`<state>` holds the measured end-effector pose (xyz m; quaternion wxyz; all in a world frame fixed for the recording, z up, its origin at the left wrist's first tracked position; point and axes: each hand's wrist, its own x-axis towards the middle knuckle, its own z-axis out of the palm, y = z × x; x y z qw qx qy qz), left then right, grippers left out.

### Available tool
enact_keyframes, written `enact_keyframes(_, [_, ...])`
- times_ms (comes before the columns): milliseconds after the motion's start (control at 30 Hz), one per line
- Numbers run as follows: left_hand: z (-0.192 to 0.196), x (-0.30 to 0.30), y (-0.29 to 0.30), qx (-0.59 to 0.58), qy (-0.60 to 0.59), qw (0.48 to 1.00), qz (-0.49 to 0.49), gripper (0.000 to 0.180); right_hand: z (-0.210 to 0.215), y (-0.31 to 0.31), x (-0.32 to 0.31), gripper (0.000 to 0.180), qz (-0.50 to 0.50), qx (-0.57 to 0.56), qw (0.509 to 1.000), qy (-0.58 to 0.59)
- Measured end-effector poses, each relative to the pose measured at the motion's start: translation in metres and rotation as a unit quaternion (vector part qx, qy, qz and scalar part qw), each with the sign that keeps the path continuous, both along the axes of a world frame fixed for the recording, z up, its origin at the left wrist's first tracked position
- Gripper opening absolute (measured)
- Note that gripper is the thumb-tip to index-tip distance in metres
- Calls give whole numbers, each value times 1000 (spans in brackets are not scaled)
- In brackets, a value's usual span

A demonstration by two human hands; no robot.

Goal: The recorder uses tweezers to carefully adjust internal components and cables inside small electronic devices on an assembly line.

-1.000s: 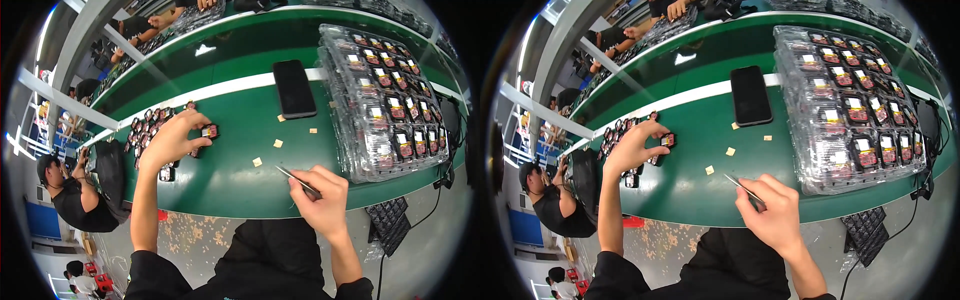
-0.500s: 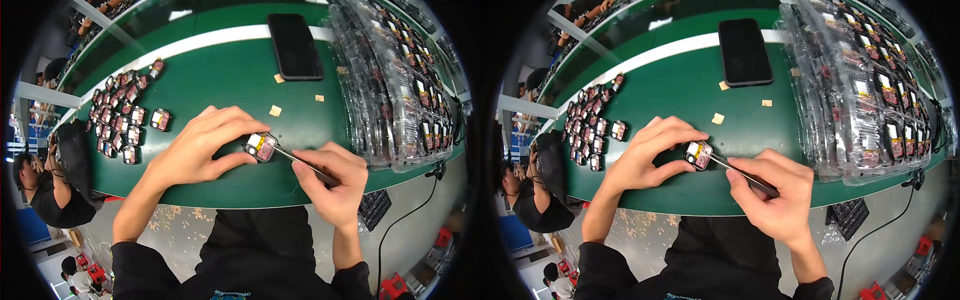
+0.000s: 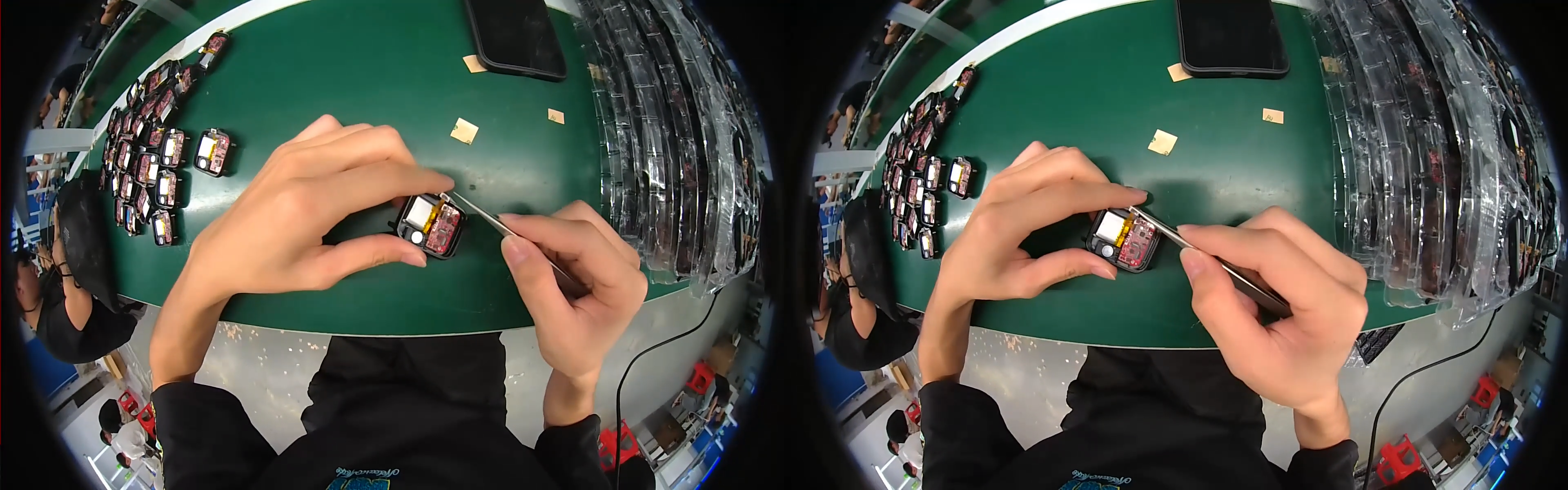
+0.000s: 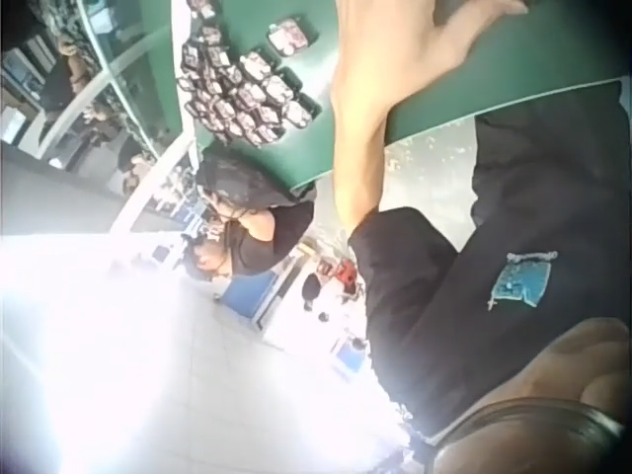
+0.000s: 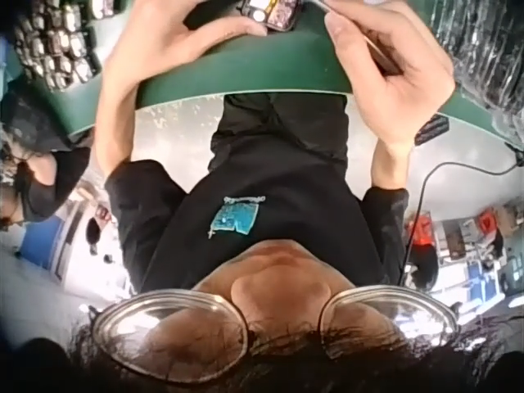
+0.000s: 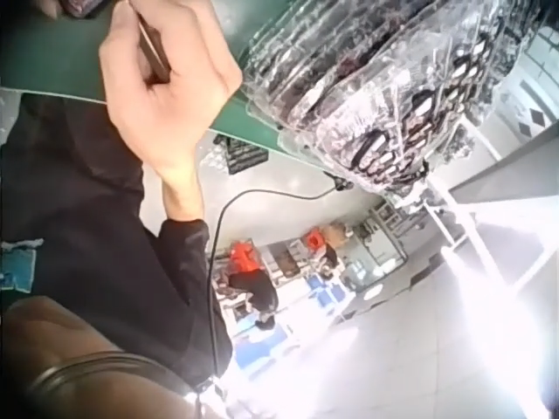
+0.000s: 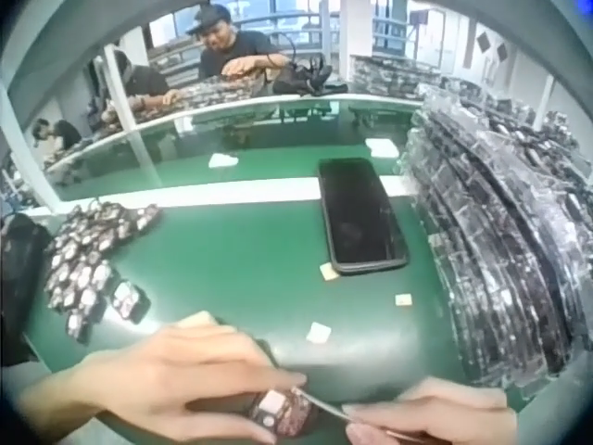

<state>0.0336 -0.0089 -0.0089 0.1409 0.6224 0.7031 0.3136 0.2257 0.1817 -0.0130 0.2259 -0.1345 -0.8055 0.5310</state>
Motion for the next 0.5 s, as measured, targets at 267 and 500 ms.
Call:
enact_keyframes(267, [5,1,7,-12,-3,999,37,66,3,3,2,18,19,85,996,-36])
enact_keyframes(500, [1,-1,5,-4,3,999,38,64,-2,2,-2,19,29,98,995,-19])
